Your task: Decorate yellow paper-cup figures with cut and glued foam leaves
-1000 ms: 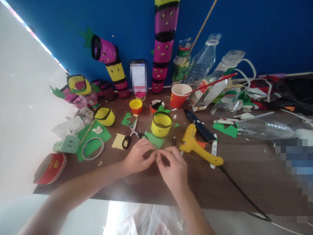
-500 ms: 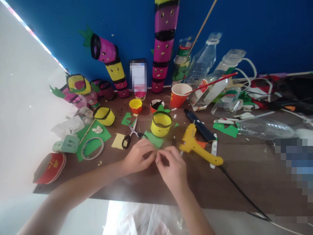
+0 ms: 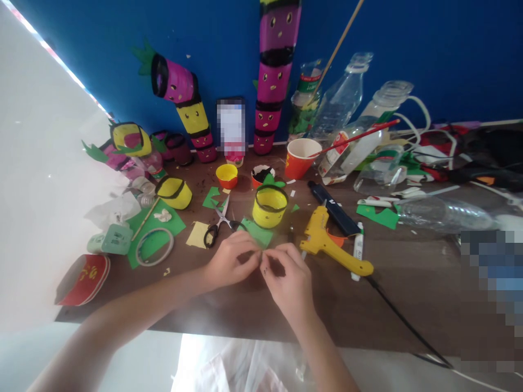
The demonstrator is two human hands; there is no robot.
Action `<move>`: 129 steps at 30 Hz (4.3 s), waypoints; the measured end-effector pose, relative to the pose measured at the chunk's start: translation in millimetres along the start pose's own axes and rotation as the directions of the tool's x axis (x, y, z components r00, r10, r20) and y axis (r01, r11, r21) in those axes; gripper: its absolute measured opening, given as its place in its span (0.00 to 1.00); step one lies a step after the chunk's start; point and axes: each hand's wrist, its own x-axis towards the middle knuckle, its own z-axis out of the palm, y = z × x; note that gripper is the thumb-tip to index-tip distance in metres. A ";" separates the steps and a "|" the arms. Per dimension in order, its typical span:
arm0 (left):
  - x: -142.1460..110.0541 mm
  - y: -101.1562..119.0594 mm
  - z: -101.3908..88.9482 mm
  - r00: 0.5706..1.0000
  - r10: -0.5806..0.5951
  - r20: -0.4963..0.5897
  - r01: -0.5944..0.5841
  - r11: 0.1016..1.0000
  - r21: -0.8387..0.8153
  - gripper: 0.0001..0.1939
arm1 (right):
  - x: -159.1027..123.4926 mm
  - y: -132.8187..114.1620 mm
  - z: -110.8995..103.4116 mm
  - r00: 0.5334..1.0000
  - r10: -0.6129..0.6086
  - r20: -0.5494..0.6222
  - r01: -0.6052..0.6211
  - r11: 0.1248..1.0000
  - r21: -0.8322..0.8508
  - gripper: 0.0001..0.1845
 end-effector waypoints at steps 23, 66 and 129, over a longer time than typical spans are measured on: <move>3.0 2.0 -2.9 0.999 -0.043 0.025 0.043 0.999 -0.023 0.10 | 0.9 -0.9 -2.7 1.000 0.020 -0.010 -0.019 0.999 0.025 0.02; 5.1 -3.2 -3.0 0.998 -0.054 0.022 0.057 0.988 -0.141 0.08 | 0.0 -4.7 -4.6 0.998 0.066 0.001 -0.066 0.995 0.080 0.02; 1.3 -3.3 -4.0 0.999 0.040 -0.012 -0.041 0.987 -0.155 0.04 | -3.0 0.2 -3.9 0.986 -0.123 -0.115 0.119 0.992 -0.033 0.09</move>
